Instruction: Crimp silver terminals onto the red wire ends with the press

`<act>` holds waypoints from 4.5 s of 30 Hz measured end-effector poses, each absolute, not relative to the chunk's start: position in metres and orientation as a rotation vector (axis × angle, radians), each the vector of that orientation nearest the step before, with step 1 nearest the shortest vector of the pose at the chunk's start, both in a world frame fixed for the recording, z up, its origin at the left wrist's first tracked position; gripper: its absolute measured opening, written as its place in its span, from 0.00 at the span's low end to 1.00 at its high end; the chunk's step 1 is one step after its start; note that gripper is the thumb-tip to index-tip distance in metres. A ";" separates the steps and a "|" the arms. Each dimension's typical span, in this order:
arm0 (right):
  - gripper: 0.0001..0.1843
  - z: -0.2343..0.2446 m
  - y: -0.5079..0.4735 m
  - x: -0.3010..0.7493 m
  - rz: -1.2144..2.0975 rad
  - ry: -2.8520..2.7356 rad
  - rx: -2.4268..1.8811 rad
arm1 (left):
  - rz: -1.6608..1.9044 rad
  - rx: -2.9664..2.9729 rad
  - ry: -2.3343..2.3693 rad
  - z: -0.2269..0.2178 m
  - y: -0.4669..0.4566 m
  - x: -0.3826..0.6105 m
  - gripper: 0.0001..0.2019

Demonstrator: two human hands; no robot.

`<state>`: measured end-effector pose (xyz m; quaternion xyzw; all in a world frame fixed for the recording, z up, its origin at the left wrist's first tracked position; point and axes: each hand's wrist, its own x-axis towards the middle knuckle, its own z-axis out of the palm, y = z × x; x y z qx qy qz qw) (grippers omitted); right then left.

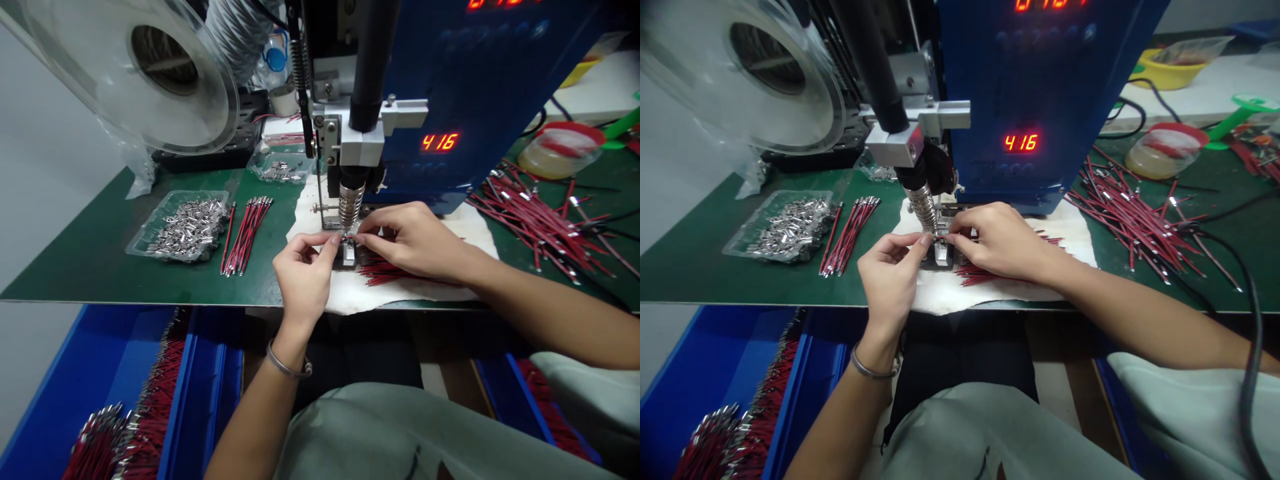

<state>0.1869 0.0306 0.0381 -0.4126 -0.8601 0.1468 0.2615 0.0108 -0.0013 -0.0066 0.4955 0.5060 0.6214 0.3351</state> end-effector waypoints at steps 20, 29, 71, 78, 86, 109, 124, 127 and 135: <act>0.11 0.037 0.032 0.187 0.384 -2.326 -1.137 | 1.616 1.327 1.317 -0.010 0.000 0.009 0.07; 0.11 0.036 0.032 0.188 0.369 -2.330 -1.114 | 1.619 1.320 1.323 -0.009 0.000 0.009 0.07; 0.09 0.037 0.032 0.191 0.340 -2.406 -0.917 | 1.617 1.297 1.305 -0.007 -0.002 0.009 0.08; 0.12 0.037 0.033 0.193 0.290 -2.446 -0.887 | 1.599 1.307 1.340 -0.010 -0.004 0.007 0.08; 0.08 0.033 0.035 0.195 0.285 -2.430 -0.836 | 1.564 1.308 1.367 -0.009 -0.005 0.006 0.09; 0.08 0.032 0.037 0.196 0.226 -2.434 -0.728 | 1.523 1.337 1.423 -0.009 -0.005 0.006 0.10; 0.08 0.032 0.036 0.195 0.254 -2.390 -0.756 | 1.526 1.340 1.423 -0.009 -0.005 0.006 0.10; 0.08 0.033 0.035 0.195 0.263 -2.385 -0.767 | 1.523 1.336 1.418 -0.009 -0.005 0.006 0.10; 0.08 0.030 0.037 0.195 0.260 -2.401 -0.741 | 1.531 1.346 1.419 -0.008 -0.006 0.006 0.10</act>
